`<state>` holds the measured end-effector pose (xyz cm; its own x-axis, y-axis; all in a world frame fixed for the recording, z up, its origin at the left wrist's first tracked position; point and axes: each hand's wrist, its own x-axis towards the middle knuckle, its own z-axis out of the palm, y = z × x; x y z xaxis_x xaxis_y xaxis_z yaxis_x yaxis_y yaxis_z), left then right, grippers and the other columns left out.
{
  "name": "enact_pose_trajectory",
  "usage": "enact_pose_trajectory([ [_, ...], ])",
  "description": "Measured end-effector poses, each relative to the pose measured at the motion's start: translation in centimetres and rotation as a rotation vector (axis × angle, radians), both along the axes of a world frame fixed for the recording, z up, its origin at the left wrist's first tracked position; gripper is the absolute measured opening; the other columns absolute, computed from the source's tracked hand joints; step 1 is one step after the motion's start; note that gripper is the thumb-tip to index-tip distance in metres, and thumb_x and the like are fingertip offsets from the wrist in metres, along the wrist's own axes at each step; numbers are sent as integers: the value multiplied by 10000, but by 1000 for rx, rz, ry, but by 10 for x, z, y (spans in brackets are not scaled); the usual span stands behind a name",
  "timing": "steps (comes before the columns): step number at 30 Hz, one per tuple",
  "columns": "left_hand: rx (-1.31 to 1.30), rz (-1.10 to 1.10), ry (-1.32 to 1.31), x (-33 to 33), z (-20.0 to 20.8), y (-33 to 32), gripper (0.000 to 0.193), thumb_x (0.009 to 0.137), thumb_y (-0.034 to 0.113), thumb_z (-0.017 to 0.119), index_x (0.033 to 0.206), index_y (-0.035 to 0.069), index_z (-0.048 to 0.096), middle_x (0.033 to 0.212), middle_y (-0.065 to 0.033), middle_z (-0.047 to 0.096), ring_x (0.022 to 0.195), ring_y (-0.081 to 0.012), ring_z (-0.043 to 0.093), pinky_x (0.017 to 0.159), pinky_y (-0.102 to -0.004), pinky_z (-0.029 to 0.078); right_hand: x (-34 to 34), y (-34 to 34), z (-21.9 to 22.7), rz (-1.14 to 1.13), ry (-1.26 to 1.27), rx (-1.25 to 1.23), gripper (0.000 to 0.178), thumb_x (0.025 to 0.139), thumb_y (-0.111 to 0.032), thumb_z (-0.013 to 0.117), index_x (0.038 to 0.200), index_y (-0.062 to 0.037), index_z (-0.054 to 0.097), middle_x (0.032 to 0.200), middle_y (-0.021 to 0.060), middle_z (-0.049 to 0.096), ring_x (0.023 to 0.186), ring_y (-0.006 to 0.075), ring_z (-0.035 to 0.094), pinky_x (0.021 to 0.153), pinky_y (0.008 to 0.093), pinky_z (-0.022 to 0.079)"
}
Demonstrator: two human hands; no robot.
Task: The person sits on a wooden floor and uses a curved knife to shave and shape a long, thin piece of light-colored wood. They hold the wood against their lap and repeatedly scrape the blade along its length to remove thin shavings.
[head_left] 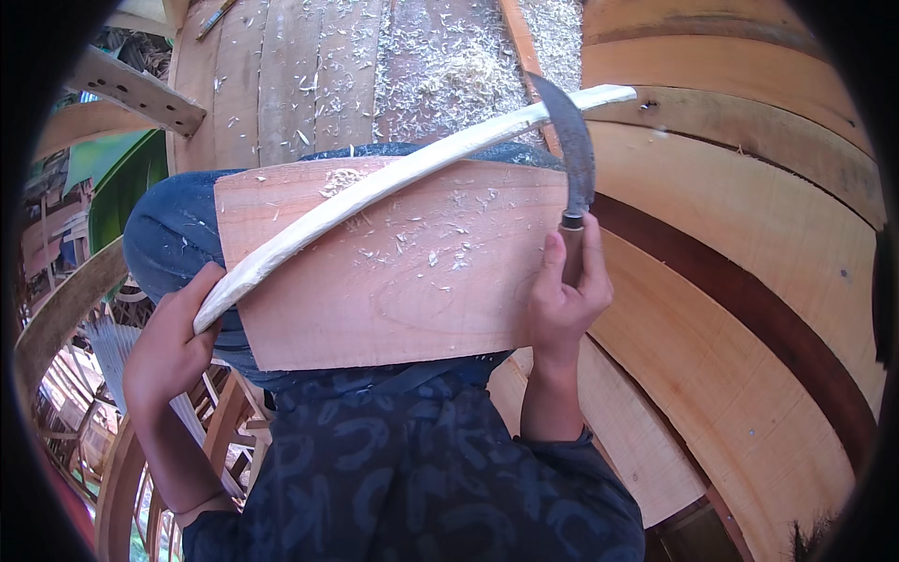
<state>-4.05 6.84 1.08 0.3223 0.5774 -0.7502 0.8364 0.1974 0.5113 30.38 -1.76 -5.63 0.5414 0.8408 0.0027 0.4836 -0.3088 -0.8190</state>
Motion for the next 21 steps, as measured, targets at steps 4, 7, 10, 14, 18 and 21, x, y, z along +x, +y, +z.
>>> enact_pose_trajectory([
  [4,98,-35,-49,-2,-4,-2,302,721,-73,470,1016,-6,486,782,-250,515,782,-456,498,681,-401,420,8,-8,3,14,186,-26,299,879,-41,622,1153,76,592,874,49,651,774,75,570,683,205,461],
  [7,92,-16,-41,-1,-4,-3,301,711,-78,457,1004,-12,482,749,-263,511,772,-473,501,658,-404,425,-4,-14,16,189,439,-220,318,881,-53,625,1165,82,581,882,67,659,803,87,584,708,207,469],
  [10,62,0,-20,1,-2,-3,306,714,-77,456,1012,-12,485,752,-260,518,769,-473,501,660,-403,426,-3,-10,9,110,572,-273,333,887,-80,629,1175,79,576,879,73,662,840,106,599,756,232,471],
  [14,33,-21,-24,0,-3,1,296,731,-69,462,1018,-8,494,749,-249,530,757,-469,505,662,-402,428,-3,-6,7,81,570,-260,299,895,-79,614,1153,70,590,848,62,647,812,89,586,721,216,453],
  [18,138,-18,-40,0,-5,-5,300,727,-66,465,1019,-7,495,741,-244,533,738,-465,497,655,-401,425,-11,-8,9,74,557,-179,274,908,-92,600,1146,42,600,766,24,611,659,23,541,571,171,422],
  [21,72,19,-38,-2,-4,-4,298,729,-65,465,1019,-7,494,737,-243,531,726,-455,498,651,-400,422,23,0,5,-68,724,-120,290,910,-104,606,1156,47,584,781,35,616,650,37,545,565,187,440],
])
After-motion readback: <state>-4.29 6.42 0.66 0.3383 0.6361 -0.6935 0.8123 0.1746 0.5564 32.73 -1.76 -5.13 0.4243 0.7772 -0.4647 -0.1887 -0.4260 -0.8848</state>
